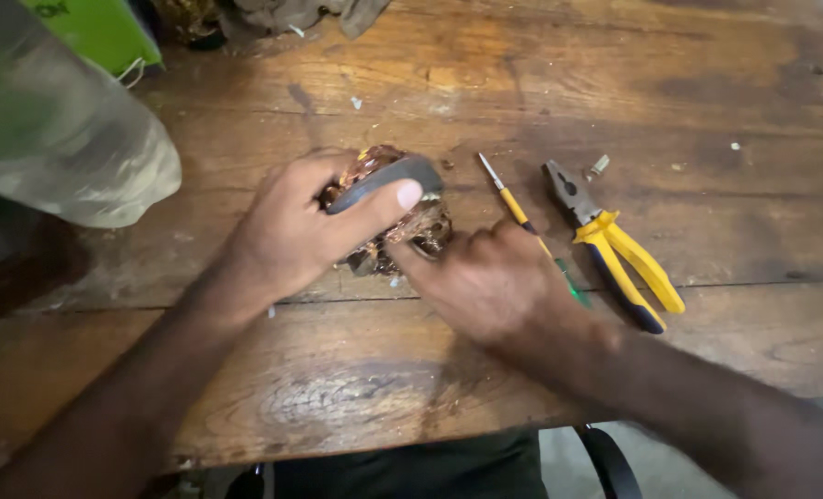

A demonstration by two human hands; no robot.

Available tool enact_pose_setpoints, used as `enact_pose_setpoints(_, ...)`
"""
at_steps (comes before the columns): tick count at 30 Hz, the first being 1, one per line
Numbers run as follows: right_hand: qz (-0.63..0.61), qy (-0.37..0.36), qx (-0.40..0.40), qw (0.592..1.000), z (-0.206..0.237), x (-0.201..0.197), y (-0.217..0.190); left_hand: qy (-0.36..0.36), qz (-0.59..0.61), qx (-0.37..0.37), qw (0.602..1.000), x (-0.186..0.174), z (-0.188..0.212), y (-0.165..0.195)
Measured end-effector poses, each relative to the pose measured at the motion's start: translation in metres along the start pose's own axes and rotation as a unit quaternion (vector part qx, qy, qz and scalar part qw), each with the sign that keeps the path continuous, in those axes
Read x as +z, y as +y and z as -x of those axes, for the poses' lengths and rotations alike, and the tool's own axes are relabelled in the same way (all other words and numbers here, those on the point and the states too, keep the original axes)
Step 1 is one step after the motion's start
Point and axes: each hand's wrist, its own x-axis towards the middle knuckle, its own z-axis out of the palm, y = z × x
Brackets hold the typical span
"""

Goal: The person holds a motor armature with copper windings on a wooden workbench and pries at the windings with a screwdriver, working around the part with their fingers. They pick up pliers to grip and pull at the copper, then continue prying and pulling windings loose by hand.

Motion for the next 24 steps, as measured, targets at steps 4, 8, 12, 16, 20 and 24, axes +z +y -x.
enact_pose_setpoints(4, -0.03, 0.084, -0.006, 0.996, -0.001, 0.011, 0.002, -0.014, 0.019, 0.024, 0.999, -0.001, -0.002, -0.004)
enact_pose_setpoints(8, -0.049, 0.149, 0.004, 0.988, -0.001, 0.028, 0.002, -0.043, 0.03, 0.009, 0.999, -0.003, -0.007, -0.009)
enact_pose_setpoints(12, -0.089, 0.224, -0.027, 0.97, 0.001, 0.041, 0.009, -0.074, 0.109, -0.012, 0.991, -0.003, -0.012, -0.009)
enact_pose_setpoints(16, -0.132, 0.325, -0.044, 0.935, 0.011, 0.048, 0.018, -0.076, 0.144, 0.002, 0.987, 0.001, -0.012, -0.007)
enact_pose_setpoints(20, -0.157, 0.361, -0.069, 0.917, 0.017, 0.054, 0.023, -0.052, 0.153, -0.002, 0.987, 0.004, -0.01, -0.005)
enact_pose_setpoints(24, -0.194, 0.379, 0.001, 0.905, 0.012, 0.052, 0.018, -0.015, 0.063, -0.05, 0.997, 0.007, -0.007, -0.007)
